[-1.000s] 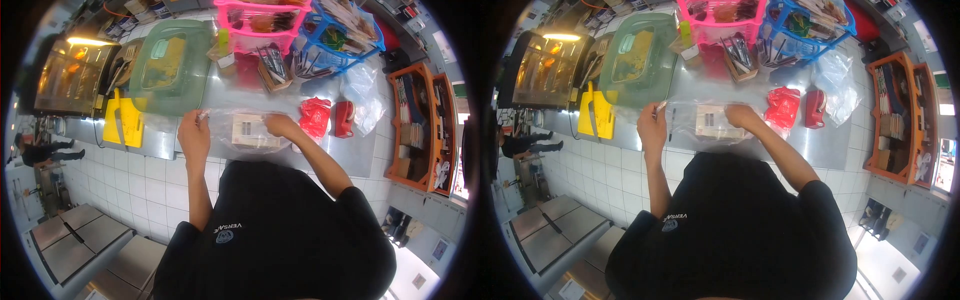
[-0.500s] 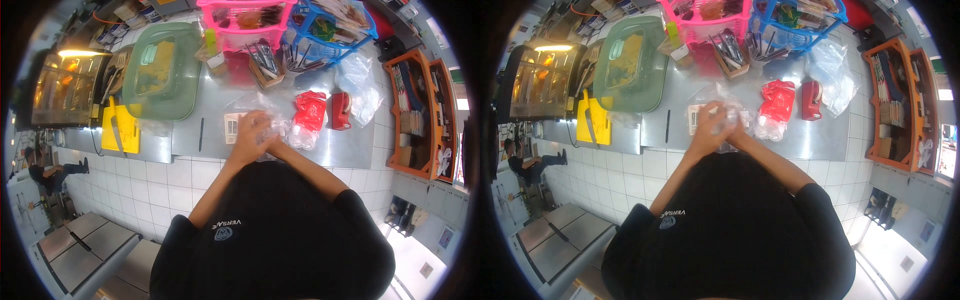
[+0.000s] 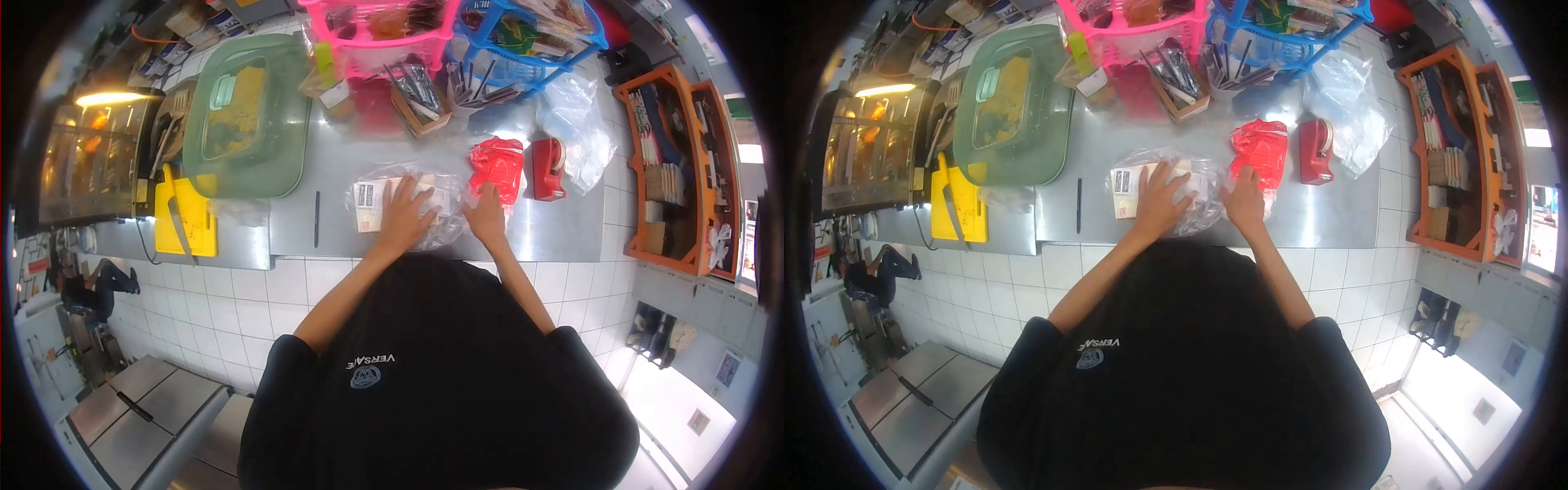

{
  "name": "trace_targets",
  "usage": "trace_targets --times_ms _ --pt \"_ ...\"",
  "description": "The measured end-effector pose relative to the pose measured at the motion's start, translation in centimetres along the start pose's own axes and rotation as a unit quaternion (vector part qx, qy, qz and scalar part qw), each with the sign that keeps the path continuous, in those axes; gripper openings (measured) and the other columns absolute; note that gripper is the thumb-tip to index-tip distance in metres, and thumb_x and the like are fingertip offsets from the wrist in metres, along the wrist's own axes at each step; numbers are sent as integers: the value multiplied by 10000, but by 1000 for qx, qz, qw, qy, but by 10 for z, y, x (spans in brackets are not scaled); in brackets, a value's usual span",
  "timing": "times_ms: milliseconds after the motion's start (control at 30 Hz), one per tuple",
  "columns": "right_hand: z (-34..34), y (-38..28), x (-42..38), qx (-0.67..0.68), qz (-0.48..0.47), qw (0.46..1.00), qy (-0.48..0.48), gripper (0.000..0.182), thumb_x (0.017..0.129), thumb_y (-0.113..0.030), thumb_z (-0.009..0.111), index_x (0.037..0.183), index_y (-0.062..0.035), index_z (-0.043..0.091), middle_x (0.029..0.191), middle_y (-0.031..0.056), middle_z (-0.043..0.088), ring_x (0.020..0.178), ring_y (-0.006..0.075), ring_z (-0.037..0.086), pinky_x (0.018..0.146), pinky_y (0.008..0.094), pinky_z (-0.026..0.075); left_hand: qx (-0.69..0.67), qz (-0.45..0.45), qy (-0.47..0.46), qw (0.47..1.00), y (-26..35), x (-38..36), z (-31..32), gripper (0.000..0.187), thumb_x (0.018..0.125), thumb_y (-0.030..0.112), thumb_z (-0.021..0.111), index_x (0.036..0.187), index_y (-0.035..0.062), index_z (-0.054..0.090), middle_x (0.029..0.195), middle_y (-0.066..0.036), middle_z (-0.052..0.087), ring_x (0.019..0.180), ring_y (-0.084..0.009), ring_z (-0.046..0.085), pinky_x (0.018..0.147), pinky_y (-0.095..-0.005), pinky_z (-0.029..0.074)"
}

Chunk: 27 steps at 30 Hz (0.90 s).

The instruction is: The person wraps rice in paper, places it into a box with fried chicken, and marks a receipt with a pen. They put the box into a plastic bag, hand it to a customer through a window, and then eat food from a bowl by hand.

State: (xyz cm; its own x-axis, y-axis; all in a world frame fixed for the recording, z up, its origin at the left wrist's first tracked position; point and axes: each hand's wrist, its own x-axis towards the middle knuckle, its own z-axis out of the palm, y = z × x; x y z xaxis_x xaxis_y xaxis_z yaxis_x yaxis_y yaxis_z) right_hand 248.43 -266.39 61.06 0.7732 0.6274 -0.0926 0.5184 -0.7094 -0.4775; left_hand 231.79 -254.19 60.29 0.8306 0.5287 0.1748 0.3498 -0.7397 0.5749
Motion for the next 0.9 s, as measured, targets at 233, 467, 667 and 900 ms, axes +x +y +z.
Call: trace_targets --times_ms 233,467,667,900 --pt "-84 2 10 336 8 936 -109 266 898 57 458 1115 29 608 991 116 672 816 197 695 780 299 575 29 -120 67 990 24 24 23 378 769 250 739 1048 71 557 1297 -149 451 1375 -393 313 1102 -690 82" --pt "-58 -53 -5 397 -46 905 -143 195 895 29 456 1011 -9 608 1040 67 599 944 155 617 800 289 520 -213 -65 158 962 -6 15 16 370 844 86 627 1175 3 483 1305 -202 432 1346 -386 344 1134 -533 199" --pt "-37 -112 4 462 -38 826 -321 225 908 -88 547 1126 -39 577 1035 76 614 916 179 620 876 321 481 -238 47 237 941 11 2 -8 536 954 147 536 1419 -17 324 1427 -231 331 1333 -369 354 1118 -476 262" --pt "-46 -141 19 303 -157 938 -58 289 815 1 546 1098 -15 487 985 146 570 961 293 613 861 390 491 -402 -12 169 900 16 6 -26 914 786 324 734 1480 -2 237 1466 -214 324 1364 -369 325 1096 -472 290"
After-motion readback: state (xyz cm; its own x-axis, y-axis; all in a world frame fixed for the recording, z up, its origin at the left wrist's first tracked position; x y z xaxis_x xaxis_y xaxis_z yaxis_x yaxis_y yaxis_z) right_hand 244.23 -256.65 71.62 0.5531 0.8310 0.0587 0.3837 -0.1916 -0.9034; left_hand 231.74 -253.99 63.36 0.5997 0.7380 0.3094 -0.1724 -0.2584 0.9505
